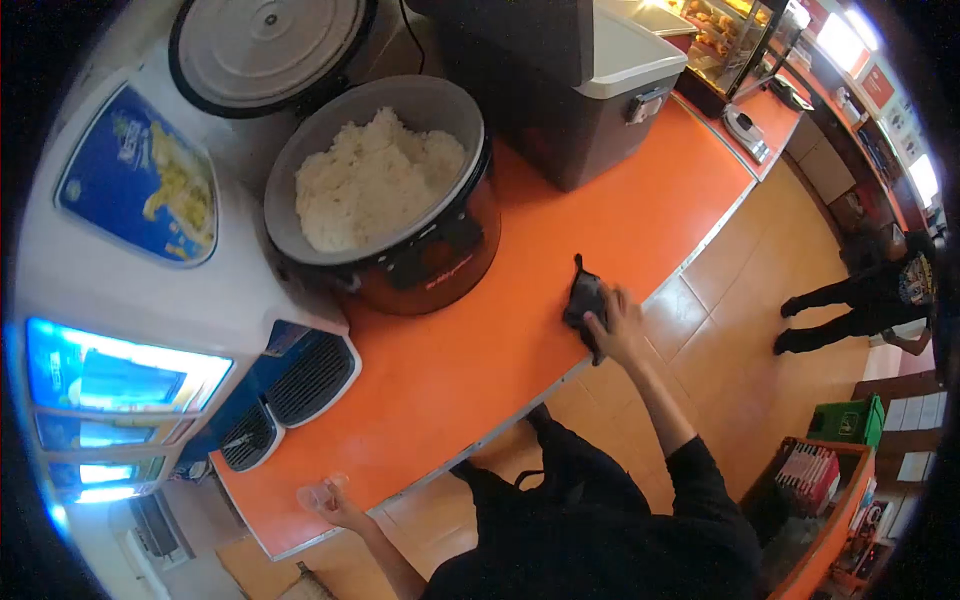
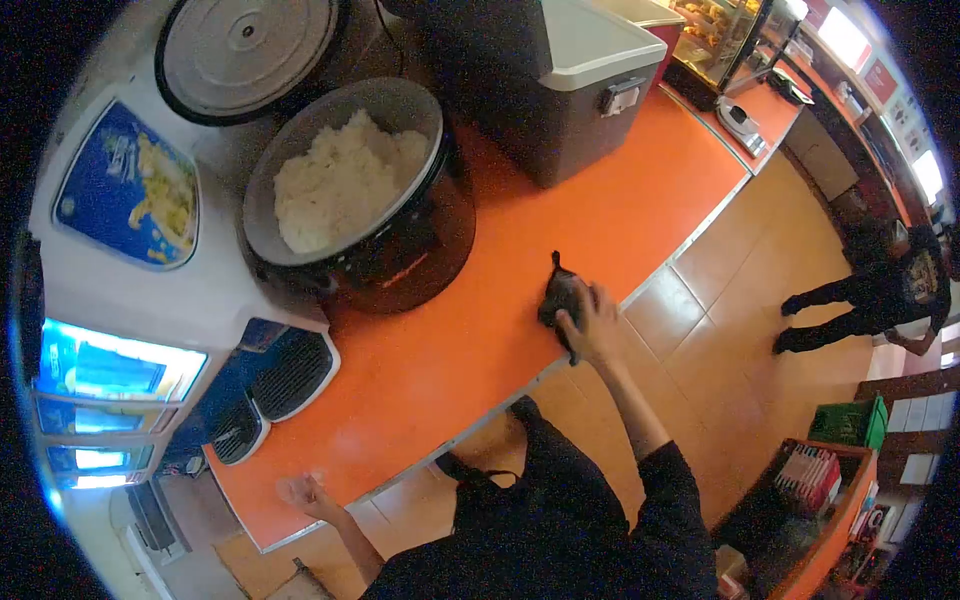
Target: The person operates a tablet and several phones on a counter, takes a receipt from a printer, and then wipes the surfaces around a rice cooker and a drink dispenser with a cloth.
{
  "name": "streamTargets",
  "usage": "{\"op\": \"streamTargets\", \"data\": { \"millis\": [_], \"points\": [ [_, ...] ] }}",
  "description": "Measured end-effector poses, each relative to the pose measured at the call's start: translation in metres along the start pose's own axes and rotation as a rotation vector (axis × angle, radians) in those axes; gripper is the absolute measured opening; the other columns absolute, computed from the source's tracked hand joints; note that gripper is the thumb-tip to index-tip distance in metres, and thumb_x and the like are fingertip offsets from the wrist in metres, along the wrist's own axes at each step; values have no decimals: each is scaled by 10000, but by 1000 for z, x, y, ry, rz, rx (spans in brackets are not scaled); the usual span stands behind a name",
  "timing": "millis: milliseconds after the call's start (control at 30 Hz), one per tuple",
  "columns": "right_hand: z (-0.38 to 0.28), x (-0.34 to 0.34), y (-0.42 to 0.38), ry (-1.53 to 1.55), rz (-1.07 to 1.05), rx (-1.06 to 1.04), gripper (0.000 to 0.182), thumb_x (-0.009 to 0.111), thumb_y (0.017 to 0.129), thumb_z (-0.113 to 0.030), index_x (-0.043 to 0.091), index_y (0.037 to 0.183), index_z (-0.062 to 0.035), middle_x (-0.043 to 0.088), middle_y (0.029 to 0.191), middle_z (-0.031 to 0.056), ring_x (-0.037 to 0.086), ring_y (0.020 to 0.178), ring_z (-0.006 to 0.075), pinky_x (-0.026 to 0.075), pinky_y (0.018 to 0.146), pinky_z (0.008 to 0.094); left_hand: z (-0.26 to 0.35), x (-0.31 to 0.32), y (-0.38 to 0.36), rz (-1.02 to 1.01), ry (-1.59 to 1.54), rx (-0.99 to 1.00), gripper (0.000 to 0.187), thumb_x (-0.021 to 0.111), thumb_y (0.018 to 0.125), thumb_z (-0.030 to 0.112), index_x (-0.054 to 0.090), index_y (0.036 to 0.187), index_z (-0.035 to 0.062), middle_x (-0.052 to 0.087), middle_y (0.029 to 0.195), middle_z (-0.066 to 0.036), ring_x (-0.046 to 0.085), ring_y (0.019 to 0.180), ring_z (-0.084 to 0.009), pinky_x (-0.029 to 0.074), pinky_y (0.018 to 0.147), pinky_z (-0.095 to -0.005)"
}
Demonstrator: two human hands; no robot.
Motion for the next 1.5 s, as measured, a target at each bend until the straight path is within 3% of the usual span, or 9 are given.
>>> {"op": "streamTargets", "data": {
  "millis": [133,433,567,967,1033,1133,1200,1300,1500],
  "points": [
    [10,57,52,-122,24,-240,661,501,934,-383,249,1525,-230,229,1576,111,197,1449,354,155,1166,529,-10,6,-19,68,-32,113,362,722,881,200,603,1103,-60,622,936,-79,553,758,-151,465,714,-271],
    [-21,207,338,-116,394,-453,532,464,933,-267,412,1431,-88,401,1465,181,341,1363,392,235,1150,492,86,40,-64,-17,222,169,114,653,909,81,662,967,-16,612,1059,-99,581,998,-186,510,874,-301],
    [-89,151,350,16,294,-505,518,468,933,-251,425,1409,-53,452,1427,171,375,1337,393,280,1118,492,77,53,-89,-98,-23,39,355,672,894,86,555,1213,-15,613,1098,-94,586,1030,-194,509,910,-318],
    [-203,170,13,79,-282,-509,633,573,835,-203,404,1416,-16,408,1441,173,340,1371,364,238,1140,510,112,59,-111,-135,-82,-40,207,664,878,61,630,1076,9,625,1042,-65,582,977,-181,497,867,-334],
    [-243,202,-10,57,-94,-510,597,544,867,-250,420,1409,-31,395,1444,194,336,1369,367,243,1141,491,123,56,-117,-106,-36,-15,208,670,873,83,611,1056,5,613,1013,-57,567,961,-176,479,864,-316],
    [-279,233,-45,-270,-302,-865,561,513,899,-264,421,1412,-58,376,1456,210,324,1381,361,223,1158,477,108,52,-125,-107,-143,-80,266,671,874,105,588,1103,-3,609,1026,-67,566,962,-177,471,872,-312],
    [-282,244,-76,358,-284,-1025,580,521,881,-257,413,1413,-53,388,1465,182,323,1393,325,211,1166,471,97,55,-122,-161,-122,-75,290,679,877,114,571,1115,-11,596,1048,-73,569,986,-189,477,894,-330],
    [-226,221,-46,328,-349,-975,585,519,848,-208,424,1403,-52,411,1469,145,329,1400,284,217,1161,480,90,53,-120,-209,-130,-59,316,682,886,126,560,1144,-12,598,1069,-84,579,1002,-201,491,906,-346],
    [-15,83,43,7,200,-403,615,480,831,-37,369,1435,-20,383,1492,169,301,1413,344,208,1137,539,51,34,-112,-166,-298,-123,348,695,872,109,553,1161,-24,596,1092,-94,585,1018,-211,486,930,-350]
  ]
}}
Point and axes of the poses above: each hand's wrist, its own y-axis towards the middle knuckle, its own x-axis out of the palm, z = x × y, the point moved 5 cm from there along y, towards the middle knuckle
